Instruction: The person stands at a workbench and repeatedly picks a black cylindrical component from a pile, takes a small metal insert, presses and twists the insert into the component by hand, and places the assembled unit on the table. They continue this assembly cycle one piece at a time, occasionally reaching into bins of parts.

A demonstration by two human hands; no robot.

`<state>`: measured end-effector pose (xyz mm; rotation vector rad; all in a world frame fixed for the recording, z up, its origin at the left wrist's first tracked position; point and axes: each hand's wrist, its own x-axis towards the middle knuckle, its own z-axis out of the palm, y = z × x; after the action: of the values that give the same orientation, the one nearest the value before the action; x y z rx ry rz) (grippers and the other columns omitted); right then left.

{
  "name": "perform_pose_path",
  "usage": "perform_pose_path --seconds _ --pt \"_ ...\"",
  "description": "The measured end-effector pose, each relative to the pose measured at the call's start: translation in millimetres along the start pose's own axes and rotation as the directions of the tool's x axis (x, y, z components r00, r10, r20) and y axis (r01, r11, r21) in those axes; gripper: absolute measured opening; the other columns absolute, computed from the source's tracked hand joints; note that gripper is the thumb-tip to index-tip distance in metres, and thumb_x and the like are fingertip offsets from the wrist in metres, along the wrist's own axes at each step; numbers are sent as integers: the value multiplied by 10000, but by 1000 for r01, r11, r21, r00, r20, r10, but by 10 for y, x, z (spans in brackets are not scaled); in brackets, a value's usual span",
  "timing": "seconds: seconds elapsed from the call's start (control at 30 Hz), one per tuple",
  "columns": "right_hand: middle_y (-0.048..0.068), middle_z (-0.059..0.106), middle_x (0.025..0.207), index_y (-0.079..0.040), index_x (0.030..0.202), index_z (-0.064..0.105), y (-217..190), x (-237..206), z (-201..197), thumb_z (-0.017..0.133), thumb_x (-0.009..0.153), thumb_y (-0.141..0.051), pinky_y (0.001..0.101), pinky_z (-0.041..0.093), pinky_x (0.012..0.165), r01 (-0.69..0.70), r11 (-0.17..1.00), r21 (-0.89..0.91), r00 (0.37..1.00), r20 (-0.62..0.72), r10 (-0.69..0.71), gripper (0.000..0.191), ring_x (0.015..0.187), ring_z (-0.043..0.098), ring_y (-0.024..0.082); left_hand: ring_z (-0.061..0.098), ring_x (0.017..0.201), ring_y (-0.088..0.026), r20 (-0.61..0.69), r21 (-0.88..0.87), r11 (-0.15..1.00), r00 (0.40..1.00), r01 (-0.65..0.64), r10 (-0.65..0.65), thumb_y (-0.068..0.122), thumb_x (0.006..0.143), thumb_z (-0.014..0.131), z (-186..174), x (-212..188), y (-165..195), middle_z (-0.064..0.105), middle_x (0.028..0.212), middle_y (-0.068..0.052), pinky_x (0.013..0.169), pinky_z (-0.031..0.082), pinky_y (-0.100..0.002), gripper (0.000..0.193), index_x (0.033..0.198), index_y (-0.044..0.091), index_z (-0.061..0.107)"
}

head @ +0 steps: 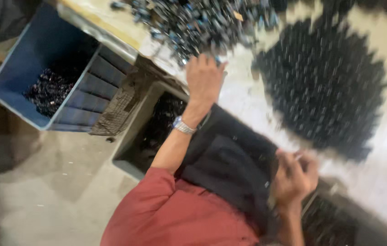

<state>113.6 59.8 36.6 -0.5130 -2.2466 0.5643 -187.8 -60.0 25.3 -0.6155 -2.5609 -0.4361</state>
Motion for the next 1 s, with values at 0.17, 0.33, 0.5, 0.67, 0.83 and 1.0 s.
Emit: perform_pose_path --seconds 0.17,0.33,0.5,0.67,0.83,1.0 --pt "85 741 1002 -13 1043 763 -342 -42 -122 793 911 10 262 505 737 -307 875 376 951 93 293 137 809 637 136 611 966 -308 -64 -337 941 996 39 -65 216 843 742 -236 -95 -6 691 957 -103 908 456 -433 201 982 78 698" --pt "67 769 1042 1 1072 739 -560 363 -66 719 968 23 232 560 918 -456 679 575 889 261 376 108 966 718 102 692 982 -273 -96 -796 602 995 -71 -11 81 911 746 -745 -537 160 727 1199 -112 874 543 -372 160 1052 111 675" --pt "60 732 1099 8 1073 718 -746 578 201 709 958 38 226 556 819 -394 674 625 918 294 265 119 985 674 92 664 953 -272 -187 -704 631 942 -326 278 50 900 818 -1218 -1036 247 675 970 -79 903 535 -387 318 1196 67 702" --pt "60 728 1111 7 1057 703 -826 419 307 714 972 30 215 543 759 -350 714 606 935 264 235 89 943 660 85 674 1065 -256 -204 -768 547 937 -332 283 35 839 815 -1307 -1208 163 689 1078 -82 965 546 -373 435 1248 30 665" --pt "66 733 1144 -1 1070 712 -861 252 412 730 971 29 211 525 714 -284 821 495 958 116 261 105 859 634 81 665 1099 -262 -233 -744 514 887 -426 398 43 869 774 -1169 -1129 46 690 1112 -82 977 540 -383 418 1270 4 662" --pt "89 757 1098 -5 1077 735 -874 275 423 760 955 9 214 515 706 -355 865 354 935 110 338 126 834 657 108 656 1144 -276 -302 -661 450 763 -600 572 44 934 654 -1197 -857 -74 671 1206 -127 1027 541 -402 396 1318 -49 637"
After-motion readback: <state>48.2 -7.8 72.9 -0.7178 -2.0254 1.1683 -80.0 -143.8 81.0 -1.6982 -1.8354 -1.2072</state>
